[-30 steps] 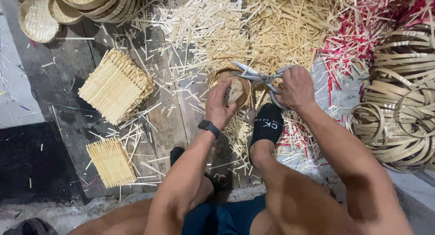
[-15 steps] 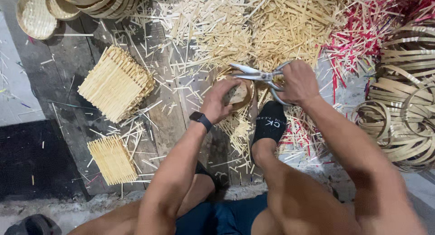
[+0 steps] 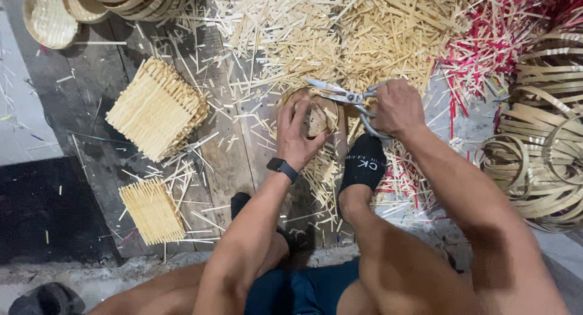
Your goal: The person sits on the floor assembling bamboo steamer baskets. They press a round woven bamboo mat into a wooden rim, trim excess slivers with scissors, tap and seat the rim, and stack the finished baskets with a pile of completed ones.
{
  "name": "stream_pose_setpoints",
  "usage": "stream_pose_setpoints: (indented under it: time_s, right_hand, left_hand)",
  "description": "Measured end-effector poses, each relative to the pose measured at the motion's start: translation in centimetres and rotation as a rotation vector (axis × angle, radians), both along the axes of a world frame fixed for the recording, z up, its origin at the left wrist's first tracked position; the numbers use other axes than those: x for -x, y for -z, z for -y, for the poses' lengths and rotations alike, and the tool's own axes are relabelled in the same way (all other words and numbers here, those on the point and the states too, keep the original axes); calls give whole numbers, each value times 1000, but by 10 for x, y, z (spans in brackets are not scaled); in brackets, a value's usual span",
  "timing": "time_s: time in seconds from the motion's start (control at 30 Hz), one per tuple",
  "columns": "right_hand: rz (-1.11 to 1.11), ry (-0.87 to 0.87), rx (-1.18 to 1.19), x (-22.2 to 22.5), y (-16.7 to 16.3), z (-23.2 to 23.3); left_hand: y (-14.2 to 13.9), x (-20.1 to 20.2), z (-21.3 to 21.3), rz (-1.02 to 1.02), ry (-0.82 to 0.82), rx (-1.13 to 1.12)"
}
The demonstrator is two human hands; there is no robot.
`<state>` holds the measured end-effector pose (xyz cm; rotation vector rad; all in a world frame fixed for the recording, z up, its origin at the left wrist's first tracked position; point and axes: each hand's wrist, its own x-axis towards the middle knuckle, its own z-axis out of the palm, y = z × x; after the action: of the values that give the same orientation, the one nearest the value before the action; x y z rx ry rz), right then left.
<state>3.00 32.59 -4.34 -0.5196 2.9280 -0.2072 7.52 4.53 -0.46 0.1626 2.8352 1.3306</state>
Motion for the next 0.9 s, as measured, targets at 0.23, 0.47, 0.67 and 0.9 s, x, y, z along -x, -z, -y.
stream_pose_setpoints:
  time_s: [0.23,0.47,0.67,0.9]
  right_hand:
    - [-51,-41,18,9,-7,-13]
    - [126,-5,-16,8,-14,-5]
    - [34,-42,0,7,-17,-5]
    - [276,49,-133,8,-22,-8]
  left_hand:
    - [-1,3,1,4,17,12]
    - [6,-3,4,-26,71,107]
    - [14,-19,-5,73,-146,-30]
    - [11,-13,8,128,-16,-22]
